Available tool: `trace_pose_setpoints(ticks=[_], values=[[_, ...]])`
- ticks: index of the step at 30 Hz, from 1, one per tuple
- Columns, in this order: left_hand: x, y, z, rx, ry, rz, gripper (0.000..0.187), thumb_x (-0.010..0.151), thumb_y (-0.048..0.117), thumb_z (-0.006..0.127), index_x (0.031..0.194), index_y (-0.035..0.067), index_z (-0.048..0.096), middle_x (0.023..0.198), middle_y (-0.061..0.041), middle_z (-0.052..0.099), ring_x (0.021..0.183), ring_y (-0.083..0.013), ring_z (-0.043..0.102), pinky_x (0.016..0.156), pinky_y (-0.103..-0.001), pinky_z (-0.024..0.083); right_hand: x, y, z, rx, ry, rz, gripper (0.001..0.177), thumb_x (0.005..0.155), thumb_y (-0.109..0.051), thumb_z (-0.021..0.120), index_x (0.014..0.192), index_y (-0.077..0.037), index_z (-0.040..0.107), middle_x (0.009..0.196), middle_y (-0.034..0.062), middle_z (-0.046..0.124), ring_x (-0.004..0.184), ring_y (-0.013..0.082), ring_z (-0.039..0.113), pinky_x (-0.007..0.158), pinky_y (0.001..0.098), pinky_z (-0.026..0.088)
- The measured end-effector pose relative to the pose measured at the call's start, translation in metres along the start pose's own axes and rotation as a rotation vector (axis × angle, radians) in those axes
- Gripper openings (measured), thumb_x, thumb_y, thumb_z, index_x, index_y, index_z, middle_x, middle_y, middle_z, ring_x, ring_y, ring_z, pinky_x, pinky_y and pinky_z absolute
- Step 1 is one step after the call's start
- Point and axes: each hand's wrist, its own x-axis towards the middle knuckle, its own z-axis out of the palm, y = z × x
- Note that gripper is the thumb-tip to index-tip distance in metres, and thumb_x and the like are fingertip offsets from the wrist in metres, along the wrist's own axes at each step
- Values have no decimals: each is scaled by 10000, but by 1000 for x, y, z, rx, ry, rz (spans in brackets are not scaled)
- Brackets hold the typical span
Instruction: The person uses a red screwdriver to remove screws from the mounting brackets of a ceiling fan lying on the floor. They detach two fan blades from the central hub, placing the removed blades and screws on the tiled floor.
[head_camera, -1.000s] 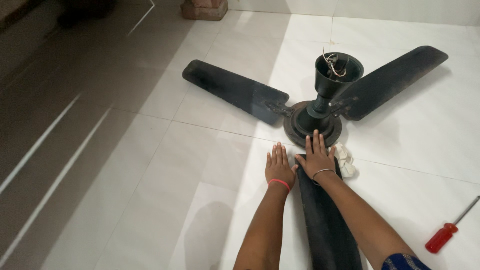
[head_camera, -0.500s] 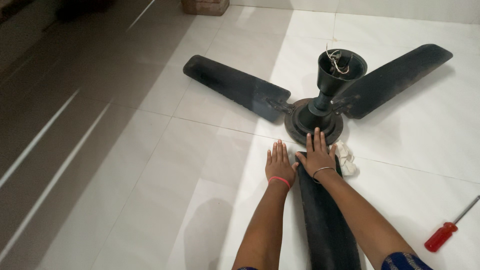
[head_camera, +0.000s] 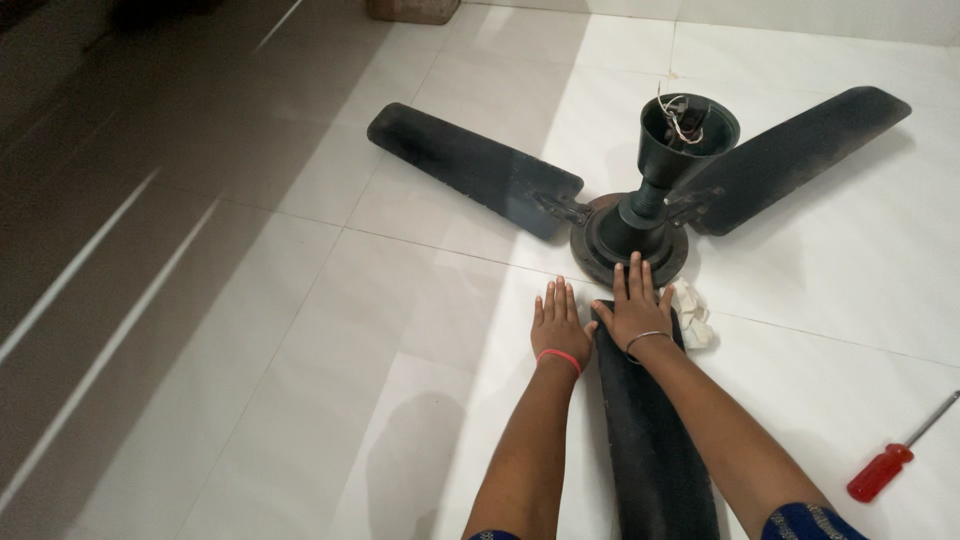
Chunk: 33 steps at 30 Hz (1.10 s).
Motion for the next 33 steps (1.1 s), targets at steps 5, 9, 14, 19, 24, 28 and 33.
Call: trace_pose_setpoints(ticks=[5, 9, 14, 19, 24, 28, 33], values=[[0, 0, -1, 17, -6, -1, 817, 1031, 572, 264, 1623, 70, 11, 1714, -76, -61, 1567, -210, -77, 1249, -408, -10, 0, 0, 1, 9, 19, -9, 880, 975, -669, 315, 1627, -145, 41, 1702, 116, -158, 1568, 268, -91, 1197, 652, 72], [-1, -1, -2, 0, 6, 2, 821, 1037, 573, 265, 1626, 57, 16, 1719, -82, -56, 1572, -216, -73, 1252, -410, -7, 0, 0, 3, 13, 23, -7, 880, 970, -664, 316, 1626, -147, 40, 1703, 111, -156, 1570, 265, -94, 1195, 655, 77], [-1, -1, -5, 22, -33, -1, 808, 1035, 572, 240, 1623, 71, 3, 1716, -74, -67, 1567, -209, -79, 1250, -411, -3, 1, 0, 4, 14, 19, -10, 873, 978, -662, 314, 1626, -143, 45, 1703, 115, -155, 1570, 271, -92, 1194, 653, 80], [-1, -1, -5, 18, -28, -3, 801, 1033, 575, 231, 1620, 77, 8, 1714, -74, -63, 1568, -210, -80, 1250, -416, -5, 1, 0, 3, 18, 30, -11, 879, 973, -667, 322, 1626, -147, 47, 1695, 111, -161, 1564, 271, -90, 1193, 652, 89], [-3, 0, 0, -74, 12, -34, 809, 1034, 558, 293, 1622, 59, 47, 1719, -90, -26, 1575, -234, -65, 1260, -425, -8, -2, -3, -2, 67, -36, 46, 861, 969, -648, 358, 1639, -189, 72, 1724, 62, -183, 1592, 239, -80, 1128, 762, 212], [-1, 6, 5, -110, 61, -49, 799, 1030, 504, 347, 1616, 35, 70, 1712, -114, -4, 1571, -259, -48, 1251, -440, -8, -4, -5, -6, 109, -14, 27, 877, 957, -660, 373, 1632, -188, 73, 1707, 58, -194, 1582, 246, -95, 1077, 804, 245], [3, 11, 8, -148, 118, -46, 786, 1020, 423, 423, 1615, 13, 114, 1716, -135, 25, 1578, -278, -22, 1255, -448, -4, -3, -8, -8, 114, -33, 33, 881, 961, -666, 369, 1634, -184, 64, 1704, 50, -215, 1577, 239, -126, 1077, 811, 235]])
